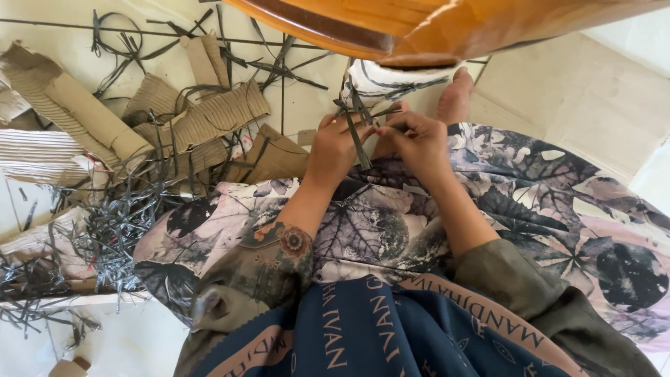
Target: Wrapping a wooden chair leg with protective cardboard and securing it with wire ties
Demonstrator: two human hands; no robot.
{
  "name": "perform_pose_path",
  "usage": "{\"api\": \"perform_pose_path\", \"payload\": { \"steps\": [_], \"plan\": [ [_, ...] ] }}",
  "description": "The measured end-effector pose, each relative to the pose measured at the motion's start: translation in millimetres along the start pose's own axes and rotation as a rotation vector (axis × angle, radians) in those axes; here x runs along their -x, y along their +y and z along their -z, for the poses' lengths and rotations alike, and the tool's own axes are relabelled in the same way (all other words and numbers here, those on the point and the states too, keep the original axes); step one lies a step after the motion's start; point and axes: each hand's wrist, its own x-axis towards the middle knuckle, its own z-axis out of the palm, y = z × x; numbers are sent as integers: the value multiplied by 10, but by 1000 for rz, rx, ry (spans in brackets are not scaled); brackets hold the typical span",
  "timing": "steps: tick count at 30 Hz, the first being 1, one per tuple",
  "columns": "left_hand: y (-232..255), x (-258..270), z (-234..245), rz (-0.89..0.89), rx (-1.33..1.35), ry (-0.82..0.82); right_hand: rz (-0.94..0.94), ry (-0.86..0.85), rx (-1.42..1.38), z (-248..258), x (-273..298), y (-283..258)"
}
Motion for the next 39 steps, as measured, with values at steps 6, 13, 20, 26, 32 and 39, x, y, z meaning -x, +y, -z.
{"api": "perform_pose_path", "payload": {
  "steps": [6, 13, 20, 26, 32, 39],
  "plan": [
    [-154, 35, -127, -253, -419, 81, 248, 47, 116, -25, -63, -193],
    [-144, 47, -137, -316, -490, 121, 312, -27, 122, -82, -89, -172],
    [-137, 111, -151, -217, -355, 148, 256, 34, 108, -51, -95, -74],
    [20, 105, -184, 37, -65, 232, 277, 28, 160, -145, -56, -164],
    [34, 119, -294, 250, 78, 343, 124, 39, 76, -242, -52, -54],
    [77, 88, -323, 313, 160, 389, 73, 75, -33, -258, -16, -72]
  ]
}}
